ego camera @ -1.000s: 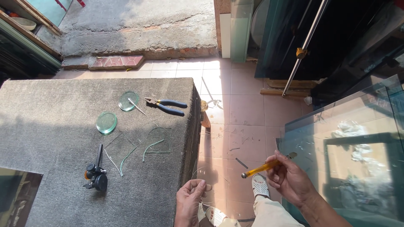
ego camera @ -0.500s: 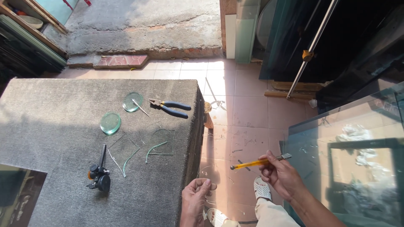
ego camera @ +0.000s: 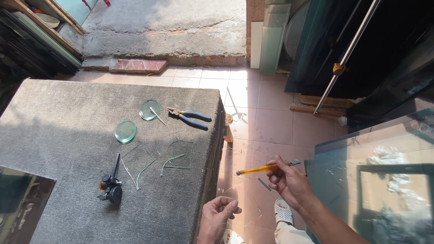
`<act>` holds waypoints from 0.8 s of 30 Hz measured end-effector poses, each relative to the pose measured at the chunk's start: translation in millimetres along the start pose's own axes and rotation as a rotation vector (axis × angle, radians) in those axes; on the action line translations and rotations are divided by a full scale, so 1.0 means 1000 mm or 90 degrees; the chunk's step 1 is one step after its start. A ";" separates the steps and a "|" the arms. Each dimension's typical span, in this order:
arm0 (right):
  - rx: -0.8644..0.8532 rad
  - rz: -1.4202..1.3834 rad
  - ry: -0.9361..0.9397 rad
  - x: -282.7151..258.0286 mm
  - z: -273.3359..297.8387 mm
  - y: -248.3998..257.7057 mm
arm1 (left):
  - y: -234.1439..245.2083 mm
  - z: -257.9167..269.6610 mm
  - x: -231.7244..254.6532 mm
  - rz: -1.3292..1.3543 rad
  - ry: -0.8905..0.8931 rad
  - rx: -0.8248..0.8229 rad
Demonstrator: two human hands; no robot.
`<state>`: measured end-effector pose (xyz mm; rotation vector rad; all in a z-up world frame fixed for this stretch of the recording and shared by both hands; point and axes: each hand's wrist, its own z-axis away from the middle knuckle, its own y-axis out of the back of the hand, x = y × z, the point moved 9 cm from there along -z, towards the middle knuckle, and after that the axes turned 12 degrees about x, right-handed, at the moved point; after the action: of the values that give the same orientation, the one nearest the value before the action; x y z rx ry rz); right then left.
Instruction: Cutting and refining circular glass pieces from a larger sheet using specialized tools
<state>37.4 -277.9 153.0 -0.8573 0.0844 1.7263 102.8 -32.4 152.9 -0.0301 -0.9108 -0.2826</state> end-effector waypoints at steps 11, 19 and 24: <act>0.015 0.033 0.031 0.000 0.019 0.052 | 0.022 -0.004 -0.011 0.283 0.087 0.138; 0.024 0.060 0.046 0.000 0.031 0.059 | 0.017 0.001 -0.014 0.424 0.125 0.205; -0.021 -0.061 -0.025 0.018 0.021 0.051 | 0.011 0.000 -0.029 0.371 0.144 0.187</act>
<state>-18.4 -271.0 139.9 -0.8387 -0.0116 1.6571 88.3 -15.3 131.2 0.0087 -0.6751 0.3834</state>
